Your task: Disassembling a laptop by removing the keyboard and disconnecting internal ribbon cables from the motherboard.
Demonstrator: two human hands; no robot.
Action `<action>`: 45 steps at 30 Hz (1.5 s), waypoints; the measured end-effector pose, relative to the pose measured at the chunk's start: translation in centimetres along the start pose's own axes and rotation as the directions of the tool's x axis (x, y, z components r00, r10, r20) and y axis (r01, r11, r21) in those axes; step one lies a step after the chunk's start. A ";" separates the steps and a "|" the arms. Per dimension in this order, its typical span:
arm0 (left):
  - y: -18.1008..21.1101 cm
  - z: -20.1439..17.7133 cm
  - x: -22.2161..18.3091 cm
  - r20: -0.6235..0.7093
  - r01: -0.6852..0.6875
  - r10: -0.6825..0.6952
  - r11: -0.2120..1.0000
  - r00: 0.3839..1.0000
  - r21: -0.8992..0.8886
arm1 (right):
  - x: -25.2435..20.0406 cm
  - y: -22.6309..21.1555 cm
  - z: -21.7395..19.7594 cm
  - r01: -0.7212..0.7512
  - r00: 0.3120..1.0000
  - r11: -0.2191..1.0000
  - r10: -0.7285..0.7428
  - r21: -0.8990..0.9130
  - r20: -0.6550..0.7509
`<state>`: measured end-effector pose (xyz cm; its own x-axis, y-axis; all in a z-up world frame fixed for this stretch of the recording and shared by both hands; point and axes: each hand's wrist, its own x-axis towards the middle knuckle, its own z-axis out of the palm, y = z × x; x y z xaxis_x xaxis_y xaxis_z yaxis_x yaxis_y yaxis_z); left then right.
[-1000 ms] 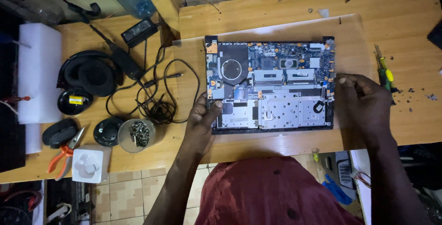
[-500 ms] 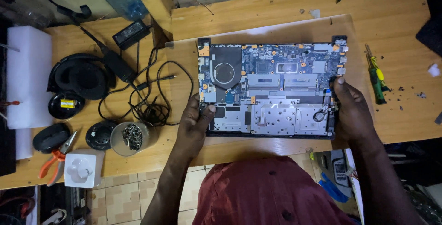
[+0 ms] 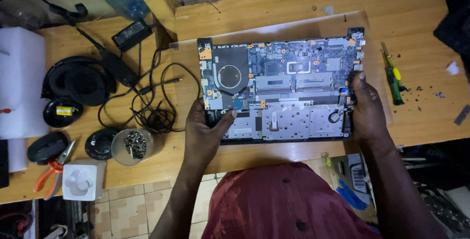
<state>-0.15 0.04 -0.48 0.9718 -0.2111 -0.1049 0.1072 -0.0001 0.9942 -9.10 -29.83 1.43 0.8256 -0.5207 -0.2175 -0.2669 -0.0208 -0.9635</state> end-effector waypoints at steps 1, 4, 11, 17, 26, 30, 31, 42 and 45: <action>-0.1 0.0 0.0 -0.004 -0.001 0.001 1.000 1.000 0.002 | 0.0 0.0 0.1 0.001 1.000 1.000 -0.001 0.002 0.004; -0.2 0.1 0.0 -0.031 0.010 -0.009 1.000 0.999 0.025 | 0.1 0.3 0.1 -0.065 0.997 0.998 0.066 0.026 -0.042; 0.8 0.1 -0.4 0.009 0.038 -0.039 0.996 0.999 0.086 | 0.5 0.9 -0.3 0.003 1.000 0.998 -0.003 0.067 -0.001; 1.6 0.1 -0.6 -0.012 0.118 -0.117 0.985 0.993 0.129 | 1.3 2.5 -1.4 0.064 0.997 0.997 -0.062 -0.047 0.035; 2.2 -1.3 0.4 0.046 0.046 -0.128 0.639 0.991 0.767 | 1.9 0.4 -2.7 0.212 0.972 0.960 -0.187 -0.183 0.145; 5.2 -0.6 0.5 0.077 -0.013 -0.137 0.418 0.988 0.908 | 2.4 -0.8 -2.8 0.241 0.968 0.819 -0.165 -0.521 0.188; 5.1 -0.6 0.8 0.076 -0.011 -0.139 0.420 0.987 0.907 | 2.3 -1.2 -2.7 0.240 0.968 0.818 -0.164 -0.523 0.189; 5.1 0.1 1.5 0.102 -0.043 -0.228 0.249 0.968 0.968 | 3.3 -2.1 -2.8 0.174 0.982 0.539 -0.035 -0.824 0.185; 4.9 0.4 1.3 0.100 -0.056 -0.164 0.254 0.981 0.966 | 2.7 -0.5 -2.7 0.239 0.964 0.587 -0.238 -0.774 0.118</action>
<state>1.56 -0.57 4.29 0.9152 -0.3050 -0.2633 -0.2301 -0.9320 0.2799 -8.06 -33.56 1.70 0.9180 -0.3965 0.0009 -0.3438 -0.7970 -0.4967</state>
